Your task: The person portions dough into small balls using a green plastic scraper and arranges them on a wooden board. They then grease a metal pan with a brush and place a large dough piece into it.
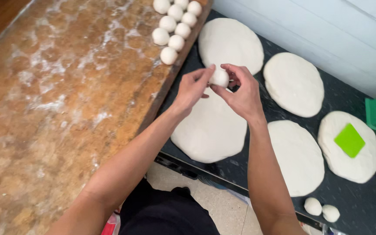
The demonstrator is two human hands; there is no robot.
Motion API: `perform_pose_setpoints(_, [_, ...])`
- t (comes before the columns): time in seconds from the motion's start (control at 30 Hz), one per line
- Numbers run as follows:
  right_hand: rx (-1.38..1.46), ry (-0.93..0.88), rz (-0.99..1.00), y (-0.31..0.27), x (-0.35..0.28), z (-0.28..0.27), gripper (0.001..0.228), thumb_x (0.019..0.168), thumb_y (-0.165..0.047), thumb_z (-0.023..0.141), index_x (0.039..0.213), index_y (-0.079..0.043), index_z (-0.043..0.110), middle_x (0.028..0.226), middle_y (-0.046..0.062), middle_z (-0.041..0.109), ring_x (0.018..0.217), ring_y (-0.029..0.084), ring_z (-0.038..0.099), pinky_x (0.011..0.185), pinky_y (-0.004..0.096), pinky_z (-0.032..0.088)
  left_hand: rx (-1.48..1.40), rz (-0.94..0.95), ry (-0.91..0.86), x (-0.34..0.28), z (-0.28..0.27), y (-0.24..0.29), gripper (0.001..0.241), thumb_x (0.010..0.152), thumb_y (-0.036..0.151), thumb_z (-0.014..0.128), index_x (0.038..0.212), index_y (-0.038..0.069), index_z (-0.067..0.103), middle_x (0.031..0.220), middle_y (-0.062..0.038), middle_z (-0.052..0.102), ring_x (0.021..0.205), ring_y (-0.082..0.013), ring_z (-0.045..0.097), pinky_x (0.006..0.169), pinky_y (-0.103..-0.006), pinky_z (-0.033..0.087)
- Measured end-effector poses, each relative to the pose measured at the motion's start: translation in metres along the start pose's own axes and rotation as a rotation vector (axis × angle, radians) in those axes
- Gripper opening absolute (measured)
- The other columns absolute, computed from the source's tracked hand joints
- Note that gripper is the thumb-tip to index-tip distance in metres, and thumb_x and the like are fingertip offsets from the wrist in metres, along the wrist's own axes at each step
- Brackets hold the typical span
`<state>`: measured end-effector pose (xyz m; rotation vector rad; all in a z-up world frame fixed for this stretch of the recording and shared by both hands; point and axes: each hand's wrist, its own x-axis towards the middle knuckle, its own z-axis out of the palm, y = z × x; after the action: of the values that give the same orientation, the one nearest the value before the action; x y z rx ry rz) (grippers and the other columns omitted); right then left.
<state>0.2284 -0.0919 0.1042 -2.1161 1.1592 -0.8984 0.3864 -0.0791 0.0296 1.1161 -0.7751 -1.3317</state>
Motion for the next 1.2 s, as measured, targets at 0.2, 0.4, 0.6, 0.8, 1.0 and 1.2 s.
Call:
perform_pose_setpoints(0.2, [-0.294, 0.0, -0.247, -0.035, 0.061, 0.094, 0.049, 0.072, -0.022, 0.093, 0.116, -0.01, 0.074, 0.113, 0.006, 0.074, 0.106, 0.031, 0.058, 0.094, 0.044, 0.05, -0.281, 0.143, 0.449, 0.02, -0.129, 0.015, 0.035, 0.102, 0.031, 0.056, 0.126, 0.006, 0.065, 0.107, -0.01, 0.072, 0.076, -0.0163, 0.071, 0.057, -0.0297, 0.053])
perform_pose_setpoints(0.4, [-0.51, -0.121, -0.163, -0.032, 0.08, 0.152, 0.044, 0.071, -0.026, 0.09, 0.111, -0.013, 0.077, 0.108, 0.002, 0.075, 0.109, 0.028, 0.055, 0.094, 0.045, 0.039, -0.339, 0.085, 0.495, 0.018, -0.179, 0.01, 0.03, 0.103, 0.024, 0.053, 0.125, 0.009, 0.065, 0.099, -0.006, 0.068, 0.071, -0.0158, 0.069, 0.056, -0.03, 0.055])
perform_pose_setpoints(0.6, [-0.582, -0.084, -0.217, -0.023, 0.078, 0.165, 0.053, 0.062, -0.027, 0.092, 0.111, -0.011, 0.078, 0.113, 0.007, 0.072, 0.107, 0.029, 0.053, 0.091, 0.044, 0.038, -0.342, 0.017, 0.403, 0.022, -0.173, 0.002, 0.028, 0.103, 0.024, 0.054, 0.124, 0.009, 0.067, 0.095, -0.006, 0.069, 0.068, -0.0139, 0.067, 0.055, -0.0276, 0.051])
perform_pose_setpoints(0.8, [-0.303, 0.009, -0.004, -0.019, 0.058, 0.107, 0.028, 0.085, -0.021, 0.082, 0.111, -0.011, 0.079, 0.101, 0.004, 0.077, 0.09, 0.023, 0.065, 0.08, 0.037, 0.054, -0.358, 0.069, 0.215, 0.029, -0.117, -0.002, 0.029, 0.104, 0.028, 0.055, 0.115, 0.006, 0.07, 0.086, -0.004, 0.069, 0.068, -0.0134, 0.067, 0.056, -0.027, 0.052])
perform_pose_setpoints(1.0, [-0.197, 0.251, 0.24, 0.034, -0.012, -0.002, 0.019, 0.09, -0.022, 0.079, 0.1, -0.006, 0.079, 0.093, 0.009, 0.079, 0.077, 0.018, 0.072, 0.071, 0.032, 0.057, -0.247, -0.074, -0.205, 0.009, 0.022, -0.017, 0.036, 0.104, 0.035, 0.056, 0.102, 0.004, 0.073, 0.085, -0.005, 0.07, 0.07, -0.0146, 0.069, 0.059, -0.0289, 0.053])
perform_pose_setpoints(1.2, [-0.352, 0.453, 0.409, 0.123, -0.167, -0.139, 0.021, 0.092, -0.024, 0.074, 0.103, -0.007, 0.079, 0.098, 0.009, 0.079, 0.084, 0.021, 0.075, 0.077, 0.033, 0.059, -0.047, -0.31, -0.557, -0.053, 0.172, -0.075, 0.033, 0.1, 0.035, 0.059, 0.105, 0.006, 0.074, 0.089, -0.005, 0.072, 0.073, -0.0133, 0.07, 0.062, -0.0273, 0.055])
